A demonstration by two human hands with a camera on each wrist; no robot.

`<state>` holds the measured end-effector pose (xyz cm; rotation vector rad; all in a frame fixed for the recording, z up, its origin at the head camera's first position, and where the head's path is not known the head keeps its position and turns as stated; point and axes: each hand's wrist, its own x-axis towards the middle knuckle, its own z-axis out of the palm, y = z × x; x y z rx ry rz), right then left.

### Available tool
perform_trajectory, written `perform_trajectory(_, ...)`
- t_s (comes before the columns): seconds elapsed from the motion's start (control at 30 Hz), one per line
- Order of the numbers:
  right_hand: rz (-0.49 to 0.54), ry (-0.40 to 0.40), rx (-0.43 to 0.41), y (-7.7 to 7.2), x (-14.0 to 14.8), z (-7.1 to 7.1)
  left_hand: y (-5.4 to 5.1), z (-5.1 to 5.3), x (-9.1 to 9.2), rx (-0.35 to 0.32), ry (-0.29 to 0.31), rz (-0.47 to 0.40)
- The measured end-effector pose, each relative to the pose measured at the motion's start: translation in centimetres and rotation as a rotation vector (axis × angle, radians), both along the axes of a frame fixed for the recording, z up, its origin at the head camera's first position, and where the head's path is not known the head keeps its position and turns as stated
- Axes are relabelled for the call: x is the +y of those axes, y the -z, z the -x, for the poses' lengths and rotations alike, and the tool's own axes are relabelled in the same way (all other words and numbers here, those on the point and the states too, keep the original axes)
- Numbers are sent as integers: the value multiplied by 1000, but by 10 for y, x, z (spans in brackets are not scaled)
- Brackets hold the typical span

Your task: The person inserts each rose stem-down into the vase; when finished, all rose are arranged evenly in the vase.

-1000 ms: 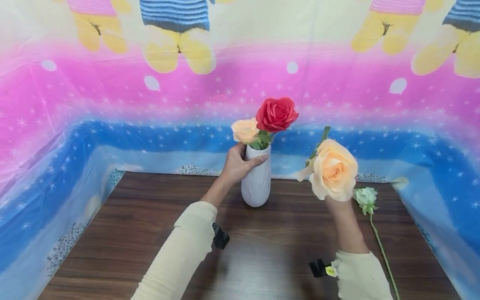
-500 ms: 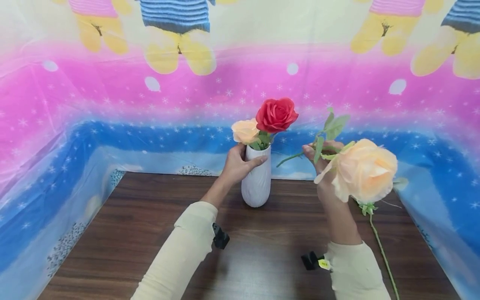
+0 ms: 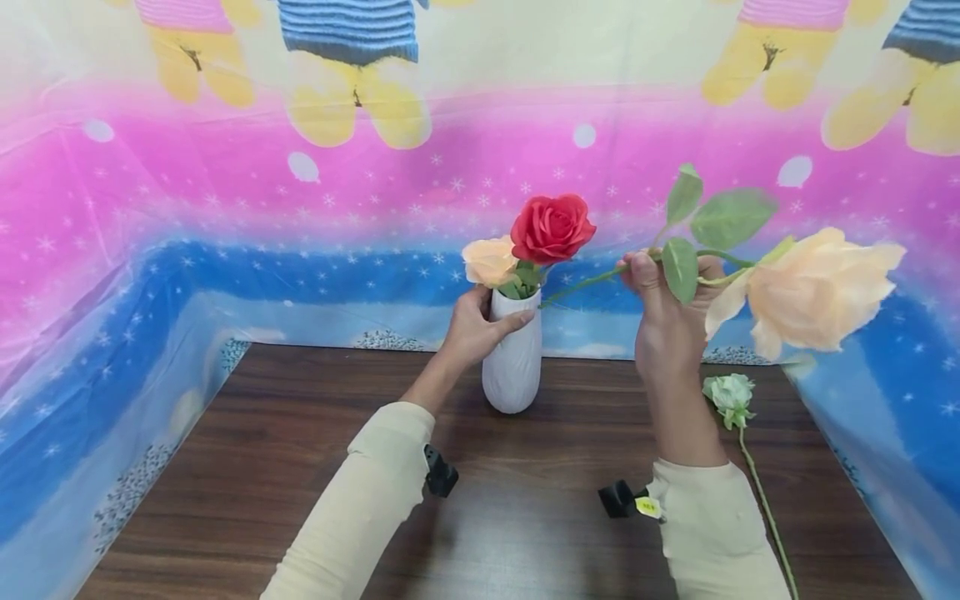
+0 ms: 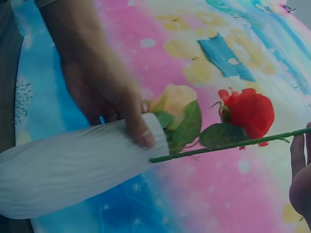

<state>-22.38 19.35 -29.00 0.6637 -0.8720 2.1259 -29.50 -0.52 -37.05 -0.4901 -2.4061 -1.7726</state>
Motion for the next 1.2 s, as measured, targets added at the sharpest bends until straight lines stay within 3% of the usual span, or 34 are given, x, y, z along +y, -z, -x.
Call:
perform_trajectory(0.23, 6, 72, 7, -17, -1, 1, 0, 0, -1, -4, 8, -5)
perform_trajectory(0.47, 27, 40, -34, -21, -4, 2, 1, 0, -1, -8, 8, -11)
perform_trajectory(0.67, 12, -2, -64, -17, -8, 7, 1, 0, -2, -9, 15, -19)
perform_trajectory(0.87, -71, -35, -106, -11, -13, 13, 1, 0, -1, -5, 15, -20)
perform_trajectory(1.1, -172, 84, -167, -2, -27, 28, 0, -1, -1, 9, 16, -12)
perform_trajectory(1.2, -234, 97, -223, 5, -34, 33, 1, -1, -1, 10, 14, -11)
